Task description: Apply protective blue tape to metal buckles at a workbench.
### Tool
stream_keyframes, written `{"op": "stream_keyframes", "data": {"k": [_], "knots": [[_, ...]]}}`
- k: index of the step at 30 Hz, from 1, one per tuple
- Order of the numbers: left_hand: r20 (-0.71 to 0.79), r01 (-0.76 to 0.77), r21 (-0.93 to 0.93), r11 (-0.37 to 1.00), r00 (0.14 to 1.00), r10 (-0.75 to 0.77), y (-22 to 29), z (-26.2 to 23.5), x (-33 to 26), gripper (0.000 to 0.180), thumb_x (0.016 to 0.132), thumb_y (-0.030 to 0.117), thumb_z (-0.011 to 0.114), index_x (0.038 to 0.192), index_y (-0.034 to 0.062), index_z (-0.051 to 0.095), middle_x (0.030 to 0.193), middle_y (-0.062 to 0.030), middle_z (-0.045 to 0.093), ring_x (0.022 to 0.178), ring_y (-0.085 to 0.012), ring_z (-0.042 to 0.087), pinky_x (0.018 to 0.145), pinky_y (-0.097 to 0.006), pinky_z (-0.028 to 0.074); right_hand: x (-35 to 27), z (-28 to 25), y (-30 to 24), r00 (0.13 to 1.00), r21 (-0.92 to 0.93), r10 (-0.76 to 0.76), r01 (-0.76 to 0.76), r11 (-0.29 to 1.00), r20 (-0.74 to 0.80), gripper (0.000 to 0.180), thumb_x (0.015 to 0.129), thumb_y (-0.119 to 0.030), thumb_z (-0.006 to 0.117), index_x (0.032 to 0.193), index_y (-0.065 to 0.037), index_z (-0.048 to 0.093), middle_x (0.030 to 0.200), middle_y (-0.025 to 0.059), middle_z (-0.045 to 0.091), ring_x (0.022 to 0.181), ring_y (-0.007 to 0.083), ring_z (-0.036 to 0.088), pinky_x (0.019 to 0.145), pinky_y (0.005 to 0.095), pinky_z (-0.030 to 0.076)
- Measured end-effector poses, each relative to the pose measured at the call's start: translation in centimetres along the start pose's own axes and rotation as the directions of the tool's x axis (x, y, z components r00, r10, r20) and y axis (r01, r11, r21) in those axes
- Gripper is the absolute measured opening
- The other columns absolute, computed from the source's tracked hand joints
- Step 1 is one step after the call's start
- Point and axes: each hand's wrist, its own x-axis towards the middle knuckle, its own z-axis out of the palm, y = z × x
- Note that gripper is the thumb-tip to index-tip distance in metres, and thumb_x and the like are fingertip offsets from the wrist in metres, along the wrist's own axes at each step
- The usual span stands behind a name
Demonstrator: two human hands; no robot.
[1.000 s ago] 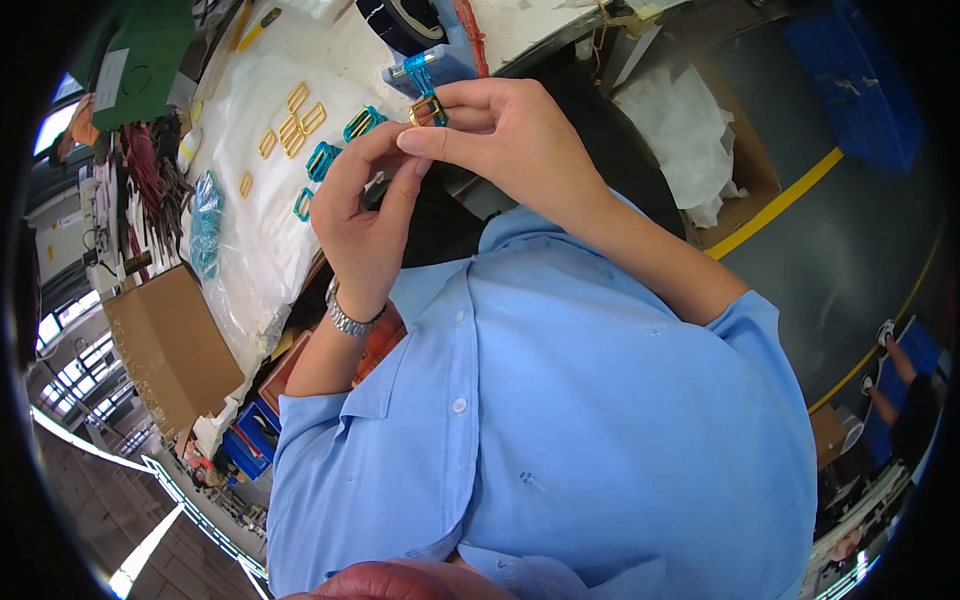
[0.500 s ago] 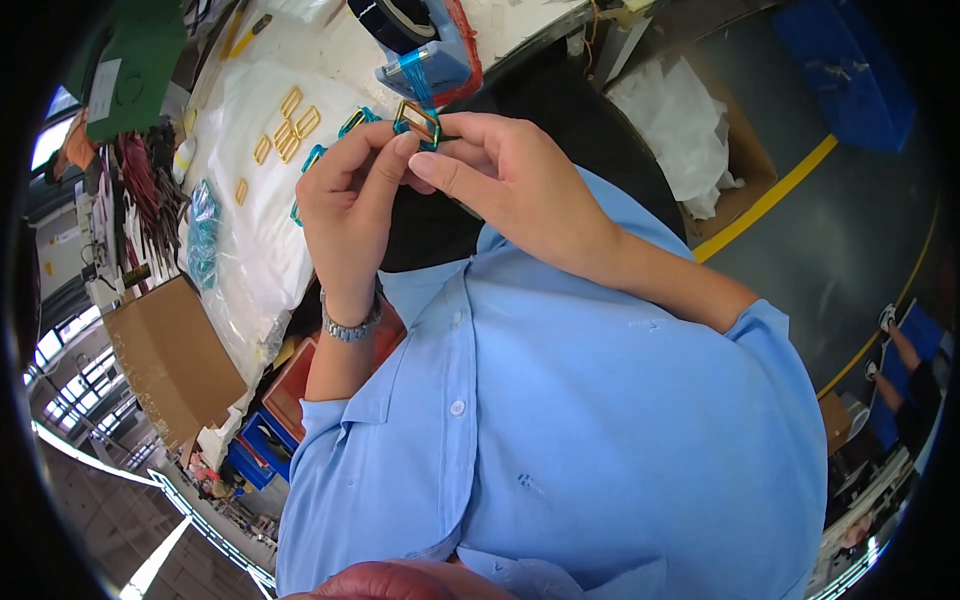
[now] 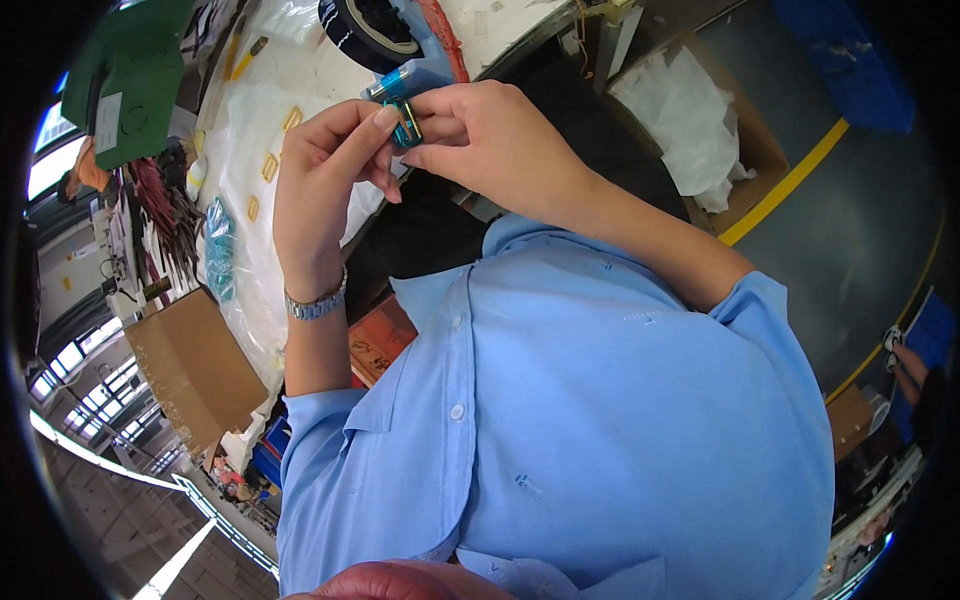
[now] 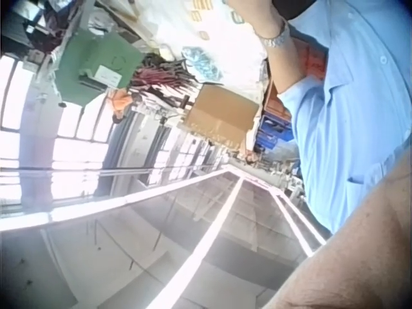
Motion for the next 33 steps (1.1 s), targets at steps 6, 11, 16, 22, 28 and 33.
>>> {"op": "stream_keyframes", "data": {"k": [6,11,16,22,28,33], "knots": [[0.057,0.101,-0.026,0.995,0.993,-0.100,1.1,-0.9,-0.3,0.025,0.108,0.020,0.069,0.098,-0.0023,0.075,0.073,0.0004,0.061,0.059,-0.0078,0.058,0.052,-0.026,0.053,-1.0,1.4,-0.1,0.998,0.075,0.017,-0.012,0.997,-0.063,0.027,0.099,-0.006,0.076,0.124,0.004,0.075,0.097,0.0073,0.083,0.083,0.0089,0.073,0.078,0.0266,0.058],[0.144,0.224,-0.051,0.973,0.966,-0.215,1.0,-2.0,-0.1,0.025,0.109,0.021,0.069,0.103,-0.0028,0.074,0.073,0.0016,0.059,0.058,-0.0069,0.056,0.049,-0.026,0.053,-1.8,1.6,-0.2,0.998,0.200,0.045,-0.038,0.979,-0.034,0.028,0.099,-0.011,0.079,0.120,0.007,0.074,0.096,0.0088,0.083,0.084,0.0096,0.073,0.079,0.0279,0.059],[0.214,0.319,-0.148,0.936,0.935,-0.284,0.6,-2.5,1.1,0.026,0.104,0.019,0.075,0.087,0.0002,0.071,0.074,0.0006,0.060,0.058,-0.0079,0.059,0.050,-0.027,0.056,0.0,0.1,1.8,0.988,-0.087,-0.144,0.139,0.987,-0.058,0.044,0.096,-0.017,0.085,0.129,0.008,0.070,0.107,0.0128,0.082,0.098,0.0175,0.079,0.093,0.0317,0.061],[0.192,0.302,-0.128,0.945,0.942,-0.275,0.4,-2.1,1.6,0.028,0.103,0.020,0.075,0.085,0.0001,0.070,0.071,0.0012,0.059,0.054,-0.0066,0.056,0.048,-0.025,0.053,0.3,0.3,1.1,0.993,0.005,-0.118,0.118,0.993,0.009,0.045,0.095,-0.012,0.084,0.135,0.004,0.070,0.110,0.0137,0.082,0.103,0.0183,0.080,0.094,0.0316,0.062],[0.105,0.215,-0.063,0.975,0.973,-0.207,0.5,-1.2,1.1,0.029,0.102,0.022,0.077,0.086,-0.0011,0.071,0.068,0.0023,0.056,0.054,-0.0054,0.055,0.047,-0.024,0.051,0.3,0.6,1.3,0.988,-0.015,-0.147,0.146,0.989,-0.053,0.041,0.095,-0.011,0.085,0.131,0.004,0.072,0.103,0.0130,0.083,0.096,0.0167,0.081,0.089,0.0290,0.062],[-0.131,0.053,0.229,0.972,0.991,-0.024,0.1,-0.5,0.5,0.028,0.103,0.023,0.078,0.092,-0.0025,0.075,0.075,-0.0010,0.067,0.057,-0.0061,0.062,0.048,-0.024,0.049,0.7,0.7,1.7,0.980,-0.078,-0.165,0.157,0.985,-0.113,0.039,0.095,-0.015,0.085,0.127,0.005,0.075,0.100,0.0134,0.083,0.092,0.0167,0.081,0.084,0.0284,0.063]]}}
